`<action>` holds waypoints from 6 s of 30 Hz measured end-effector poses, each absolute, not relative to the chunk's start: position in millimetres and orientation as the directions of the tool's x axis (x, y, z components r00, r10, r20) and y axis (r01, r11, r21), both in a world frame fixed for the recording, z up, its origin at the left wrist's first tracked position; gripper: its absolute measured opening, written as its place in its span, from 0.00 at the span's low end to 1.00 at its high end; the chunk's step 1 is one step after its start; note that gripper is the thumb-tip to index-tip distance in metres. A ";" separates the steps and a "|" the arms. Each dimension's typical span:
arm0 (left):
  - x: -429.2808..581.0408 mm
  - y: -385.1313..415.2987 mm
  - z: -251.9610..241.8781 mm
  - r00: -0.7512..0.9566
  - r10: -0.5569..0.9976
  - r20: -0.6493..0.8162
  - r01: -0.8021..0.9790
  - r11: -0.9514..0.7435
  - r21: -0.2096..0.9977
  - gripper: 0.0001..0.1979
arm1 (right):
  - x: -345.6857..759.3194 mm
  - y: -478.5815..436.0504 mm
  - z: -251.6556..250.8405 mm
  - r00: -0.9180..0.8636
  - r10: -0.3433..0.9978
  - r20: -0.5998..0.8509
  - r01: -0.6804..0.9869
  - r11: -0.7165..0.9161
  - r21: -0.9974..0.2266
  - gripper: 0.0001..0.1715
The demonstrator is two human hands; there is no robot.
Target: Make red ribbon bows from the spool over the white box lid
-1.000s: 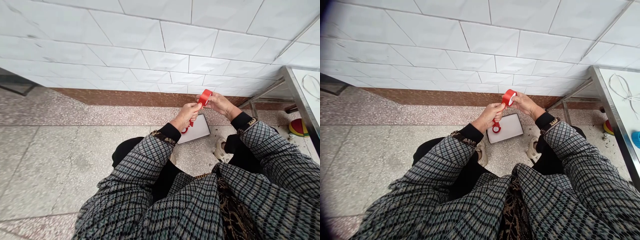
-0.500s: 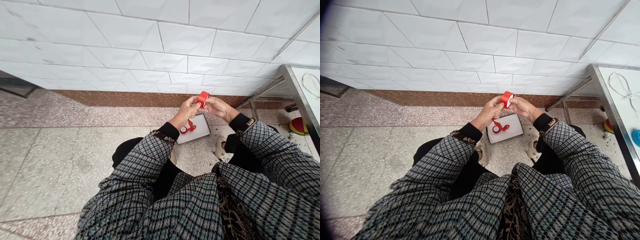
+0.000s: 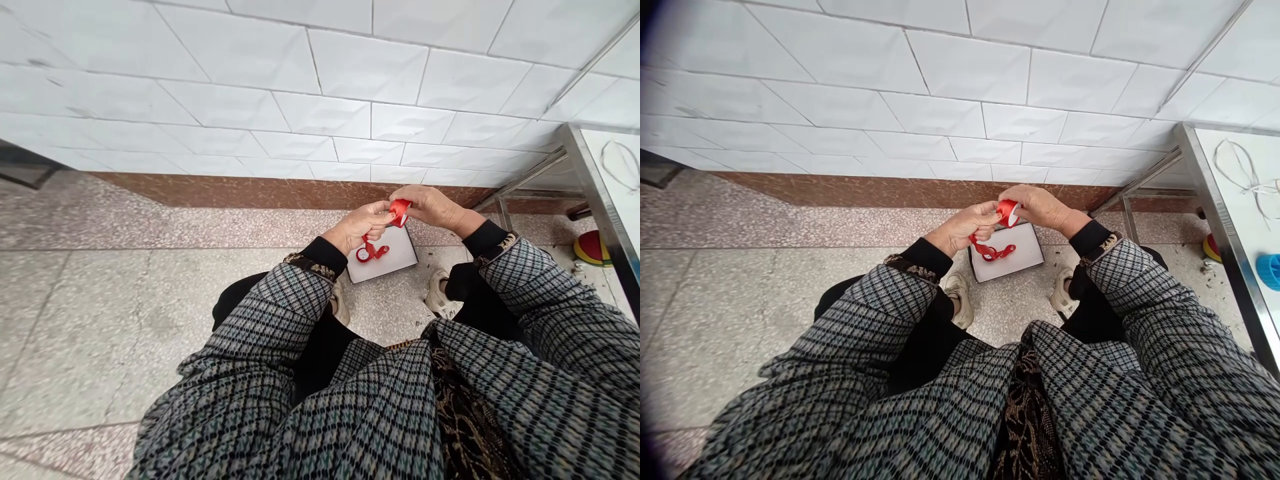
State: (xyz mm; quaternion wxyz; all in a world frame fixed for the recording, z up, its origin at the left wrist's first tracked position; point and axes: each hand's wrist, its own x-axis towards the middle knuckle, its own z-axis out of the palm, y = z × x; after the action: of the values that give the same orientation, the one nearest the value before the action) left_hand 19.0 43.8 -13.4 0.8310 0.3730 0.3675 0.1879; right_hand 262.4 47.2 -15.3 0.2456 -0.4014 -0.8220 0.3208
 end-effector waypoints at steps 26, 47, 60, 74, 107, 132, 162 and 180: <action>31.8 33.8 -8.0 0.535 0.754 -0.381 -0.128 0.518 0.846 0.17 | 271.8 66.3 -36.5 -0.170 0.983 -0.070 0.382 0.000 -0.924 0.27; 38.7 30.5 -9.3 0.526 0.751 -0.400 -0.155 0.547 0.823 0.17 | 254.5 49.2 -18.2 -0.207 0.946 -0.250 0.008 -0.254 -0.967 0.24; 39.7 24.9 -4.1 0.511 0.729 -0.455 -0.132 0.590 0.797 0.22 | 251.5 48.4 -20.8 -0.135 0.948 -0.288 -0.079 -0.300 -0.951 0.26; 43.2 21.2 -15.9 0.380 0.829 -0.410 -0.151 0.493 0.857 0.08 | 248.2 45.3 -24.9 -0.195 0.904 -0.381 -0.149 -0.411 -0.899 0.18; 17.5 36.0 -3.3 0.488 0.753 -0.441 -0.017 0.514 0.858 0.15 | 263.7 45.5 -21.7 -0.294 0.946 -0.138 0.619 0.079 -0.781 0.22; 23.6 32.6 -16.6 0.553 0.742 -0.378 -0.092 0.505 0.858 0.15 | 257.7 42.7 -19.7 -0.305 0.937 -0.173 0.242 -0.099 -0.965 0.21; 22.1 39.2 -24.6 0.607 0.651 -0.455 -0.072 0.615 0.785 0.05 | 258.2 37.9 -15.6 -0.508 0.859 0.065 0.541 0.377 -0.752 0.28; 32.4 22.0 -14.6 0.492 0.775 -0.396 -0.138 0.519 0.844 0.12 | 272.5 49.3 -25.9 -0.308 0.951 -0.038 0.870 0.265 -0.416 0.32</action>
State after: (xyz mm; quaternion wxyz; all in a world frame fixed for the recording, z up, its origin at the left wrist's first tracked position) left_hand 32.4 22.0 -14.6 0.7702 0.3907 0.4076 0.2966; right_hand 272.5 49.3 -25.9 0.1103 -0.5778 -0.7877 0.1830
